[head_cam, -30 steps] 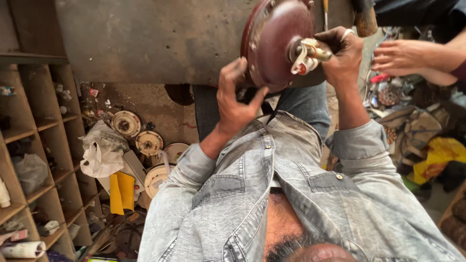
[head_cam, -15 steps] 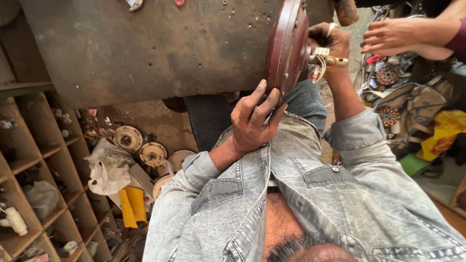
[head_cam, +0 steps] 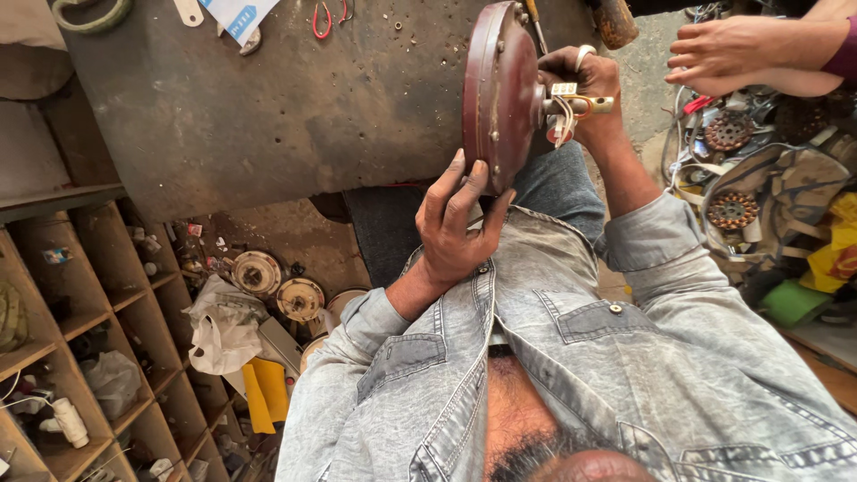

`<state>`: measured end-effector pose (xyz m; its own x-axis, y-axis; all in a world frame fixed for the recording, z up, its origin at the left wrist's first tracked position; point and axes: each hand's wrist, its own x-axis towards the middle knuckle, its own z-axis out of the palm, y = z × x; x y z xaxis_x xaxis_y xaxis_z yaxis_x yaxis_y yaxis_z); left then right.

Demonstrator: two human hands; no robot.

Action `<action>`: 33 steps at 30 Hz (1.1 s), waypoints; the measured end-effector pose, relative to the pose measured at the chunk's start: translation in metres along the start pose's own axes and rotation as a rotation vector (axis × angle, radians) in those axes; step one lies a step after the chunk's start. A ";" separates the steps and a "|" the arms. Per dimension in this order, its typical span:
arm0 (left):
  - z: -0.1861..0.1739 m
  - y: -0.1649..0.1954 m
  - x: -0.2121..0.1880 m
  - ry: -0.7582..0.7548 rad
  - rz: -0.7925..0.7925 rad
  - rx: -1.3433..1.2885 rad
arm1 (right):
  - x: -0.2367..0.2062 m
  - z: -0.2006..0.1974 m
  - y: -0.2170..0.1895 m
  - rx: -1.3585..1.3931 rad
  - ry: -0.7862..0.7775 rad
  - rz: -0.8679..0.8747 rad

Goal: The person uses a screwdriver to tighten screws on a circular metal housing with a central white component. They repeatedly adjust the housing and tighten multiple screws around the perimeter.

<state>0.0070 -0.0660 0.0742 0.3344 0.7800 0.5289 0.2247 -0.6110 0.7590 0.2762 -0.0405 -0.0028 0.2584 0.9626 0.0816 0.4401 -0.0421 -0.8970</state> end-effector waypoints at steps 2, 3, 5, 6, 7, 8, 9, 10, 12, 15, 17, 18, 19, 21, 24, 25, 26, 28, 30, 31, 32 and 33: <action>0.000 -0.001 0.000 0.008 -0.001 0.005 | 0.000 0.000 -0.003 0.009 -0.003 0.003; 0.000 -0.001 0.000 0.012 -0.001 0.009 | 0.000 0.001 -0.005 0.014 -0.002 0.003; 0.001 -0.002 -0.001 0.009 0.002 -0.013 | 0.000 0.000 -0.008 0.017 -0.002 0.004; 0.001 -0.002 -0.001 0.007 0.002 -0.025 | 0.000 0.000 -0.009 0.016 -0.002 0.007; 0.001 -0.002 -0.002 0.007 0.004 -0.014 | 0.000 0.000 -0.010 0.013 -0.003 0.011; 0.001 -0.002 -0.002 0.006 0.005 -0.003 | 0.000 0.000 -0.011 0.022 -0.008 0.003; 0.001 -0.002 -0.003 0.004 0.005 0.006 | 0.000 0.000 -0.012 0.029 -0.014 -0.005; 0.001 -0.002 -0.002 0.007 0.004 0.009 | 0.000 0.000 -0.014 0.036 -0.019 -0.015; 0.001 -0.002 -0.001 0.013 0.006 0.014 | 0.000 0.001 -0.016 0.038 -0.023 -0.091; -0.001 -0.001 0.002 0.016 -0.001 -0.001 | -0.001 0.003 -0.021 -0.075 -0.001 -0.138; -0.005 -0.001 0.004 0.030 -0.062 -0.065 | -0.001 0.004 -0.026 -0.104 0.007 -0.126; -0.008 -0.002 0.005 0.037 -0.092 -0.096 | -0.001 0.004 -0.029 -0.078 0.003 -0.111; -0.012 -0.004 0.006 0.056 -0.113 -0.045 | -0.001 0.005 -0.032 -0.050 0.002 -0.099; -0.022 -0.013 0.007 0.097 -0.150 0.057 | 0.000 0.007 -0.039 -0.127 0.017 -0.221; -0.034 -0.042 0.010 0.129 -0.467 -0.239 | 0.002 0.013 -0.052 -0.150 0.038 -0.308; -0.037 -0.055 0.011 0.138 -0.539 -0.351 | 0.003 0.016 -0.056 -0.142 0.041 -0.323; -0.040 -0.069 0.012 0.150 -0.610 -0.461 | 0.004 0.018 -0.059 -0.117 0.054 -0.318; -0.043 -0.093 0.010 0.157 -0.667 -0.577 | 0.006 0.022 -0.065 -0.054 0.081 -0.307; -0.044 -0.108 0.006 0.133 -0.656 -0.614 | 0.006 0.022 -0.068 -0.134 0.063 -0.316; -0.046 -0.113 0.003 0.128 -0.630 -0.596 | 0.005 0.022 -0.069 -0.176 0.057 -0.318; -0.047 -0.117 0.003 0.120 -0.591 -0.580 | 0.003 0.021 -0.070 -0.143 0.048 -0.332; -0.049 -0.120 0.003 0.110 -0.547 -0.569 | 0.000 0.021 -0.070 -0.115 0.044 -0.349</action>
<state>-0.0636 0.0159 0.0031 0.2124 0.9765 0.0367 -0.1810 0.0024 0.9835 0.2271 -0.0318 0.0511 0.1117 0.9120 0.3947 0.6010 0.2543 -0.7577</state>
